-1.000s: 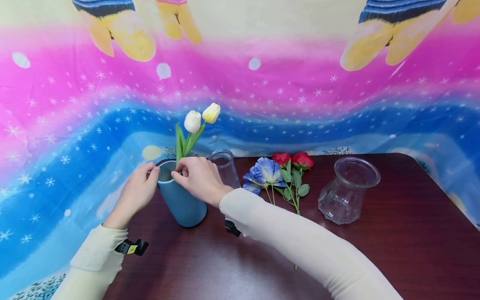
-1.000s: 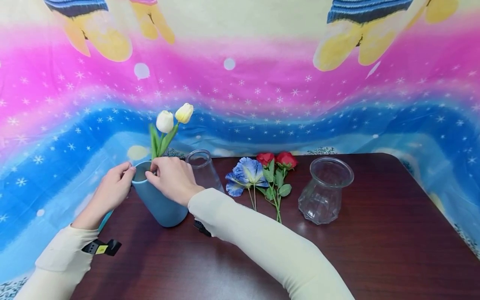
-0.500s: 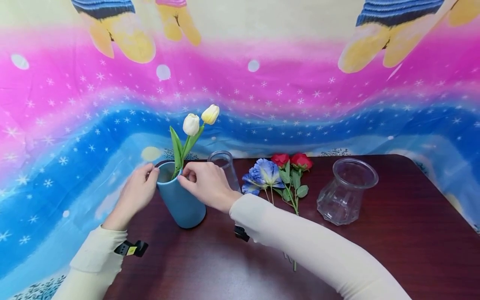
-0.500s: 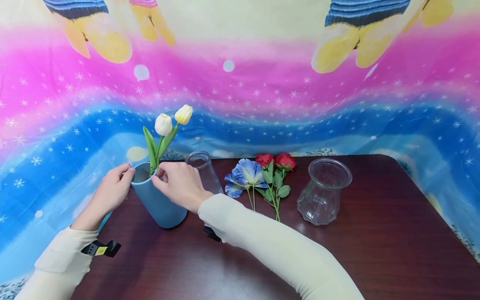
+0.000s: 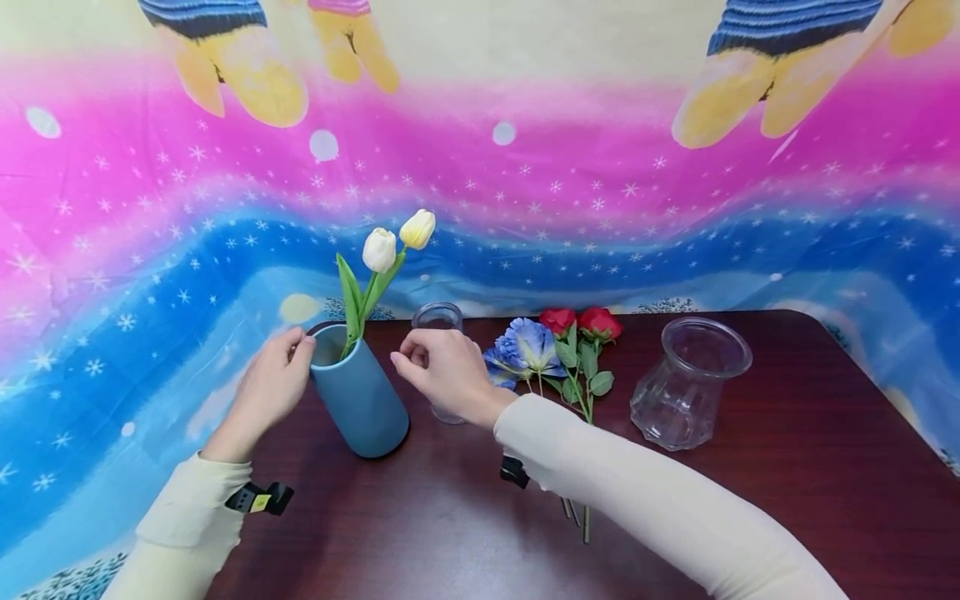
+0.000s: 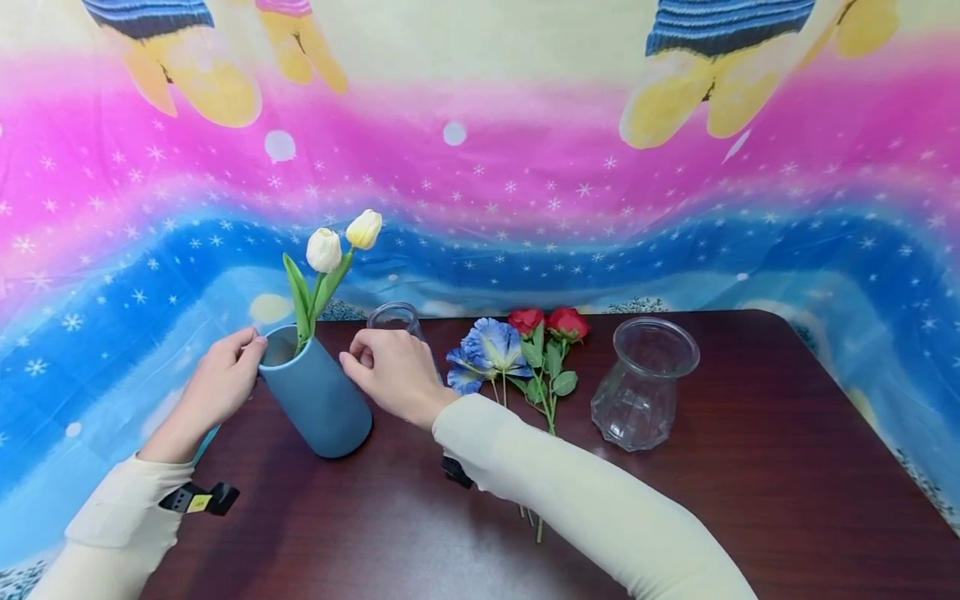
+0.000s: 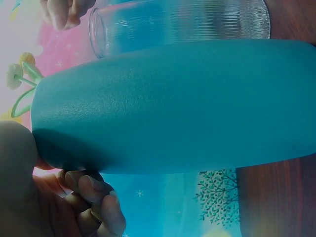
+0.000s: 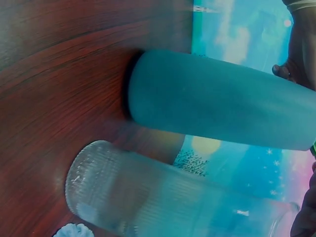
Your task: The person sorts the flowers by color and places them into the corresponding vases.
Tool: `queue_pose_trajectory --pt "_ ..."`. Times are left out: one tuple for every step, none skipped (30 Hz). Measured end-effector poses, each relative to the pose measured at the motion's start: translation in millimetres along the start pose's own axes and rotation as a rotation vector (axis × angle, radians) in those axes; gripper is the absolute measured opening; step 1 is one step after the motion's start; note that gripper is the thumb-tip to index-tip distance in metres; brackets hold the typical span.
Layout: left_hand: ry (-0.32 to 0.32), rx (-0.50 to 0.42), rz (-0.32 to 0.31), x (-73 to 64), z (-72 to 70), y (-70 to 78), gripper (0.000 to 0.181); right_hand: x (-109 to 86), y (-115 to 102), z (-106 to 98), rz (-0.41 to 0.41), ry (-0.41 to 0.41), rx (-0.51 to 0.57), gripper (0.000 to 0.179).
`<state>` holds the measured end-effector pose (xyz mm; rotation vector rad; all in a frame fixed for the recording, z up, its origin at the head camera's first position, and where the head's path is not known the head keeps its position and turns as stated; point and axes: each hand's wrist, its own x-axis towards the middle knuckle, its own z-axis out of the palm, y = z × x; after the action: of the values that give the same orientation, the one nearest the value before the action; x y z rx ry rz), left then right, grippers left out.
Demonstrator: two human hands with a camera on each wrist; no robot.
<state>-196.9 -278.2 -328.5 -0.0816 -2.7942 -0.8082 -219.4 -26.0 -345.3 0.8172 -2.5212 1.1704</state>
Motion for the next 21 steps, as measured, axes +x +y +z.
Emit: queue_pose_trajectory --pt "-0.001 -0.001 0.0 0.0 0.0 0.0 0.043 -1.2 2 -1 0.0 0.008 -0.005 0.015" --pt "-0.002 -0.001 -0.001 -0.1 0.0 -0.1 0.043 -2.3 3 -2 0.001 0.018 -0.01 0.015" --pt "-0.003 -0.001 -0.002 -0.2 0.1 -0.2 0.043 -3.6 5 -3 0.0 0.028 -0.011 0.015" --pt "-0.005 -0.002 -0.002 -0.2 0.2 -0.3 0.043 -4.9 7 -4 0.0 0.035 -0.013 0.014" --pt "-0.007 -0.001 -0.003 -0.4 0.2 -0.4 0.044 -6.4 8 -5 -0.001 0.043 -0.01 0.014" --pt "-0.009 -0.002 -0.004 -0.6 0.3 -0.5 0.044 -7.8 10 -6 -0.003 0.049 -0.009 0.013" --pt "-0.009 -0.003 -0.004 -0.6 0.4 -0.5 0.044 -9.2 11 -8 -0.005 0.054 -0.003 0.013" --pt "-0.009 -0.002 -0.005 -0.7 0.5 -0.6 0.044 -10.4 13 -9 -0.005 0.057 0.003 0.013" --pt "-0.008 -0.001 -0.005 -0.8 0.5 -0.5 0.044 -11.6 14 -10 -0.004 0.059 0.007 0.013" --pt "-0.007 -0.001 -0.005 -0.8 0.5 -0.6 0.044 -12.8 16 -11 -0.004 0.063 0.009 0.013" --pt "-0.006 0.001 -0.005 -0.7 0.6 -0.7 0.044 -14.0 17 -13 -0.003 0.066 0.012 0.013" --pt "-0.004 0.001 -0.005 -0.7 0.7 -0.8 0.044 -15.1 19 -14 -0.002 0.069 0.012 0.013" --pt "-0.003 0.003 -0.007 -0.6 0.7 -0.8 0.044 -16.2 20 -16 -0.004 0.075 0.015 0.013" --pt "-0.003 0.003 -0.008 -0.5 0.8 -0.9 0.044 -17.2 22 -17 -0.004 0.079 0.015 0.012" --pt "-0.004 0.002 -0.009 -0.5 0.9 -0.9 0.044 -18.3 23 -19 -0.007 0.084 0.015 0.012" --pt "-0.004 0.004 -0.012 -0.4 1.0 -0.8 0.044 -19.3 25 -20 -0.007 0.088 0.017 0.012" --pt "-0.005 0.006 -0.015 -0.3 1.1 -0.7 0.044 -20.4 26 -22 -0.007 0.09 0.016 0.011" --pt "-0.006 0.003 -0.017 -0.3 1.1 -0.5 0.044 -21.4 28 -23 -0.008 0.093 0.015 0.011" --pt "-0.007 0.001 -0.019 -0.1 1.2 -0.5 0.043 -22.5 30 -24 -0.007 0.095 0.015 0.011" --pt "-0.007 0.003 -0.021 -0.1 1.2 -0.2 0.043 -23.5 31 -26 -0.006 0.095 0.015 0.011" --pt "-0.006 0.005 -0.023 -0.2 1.0 0.2 0.043 -24.7 33 -27 -0.004 0.097 0.015 0.011"
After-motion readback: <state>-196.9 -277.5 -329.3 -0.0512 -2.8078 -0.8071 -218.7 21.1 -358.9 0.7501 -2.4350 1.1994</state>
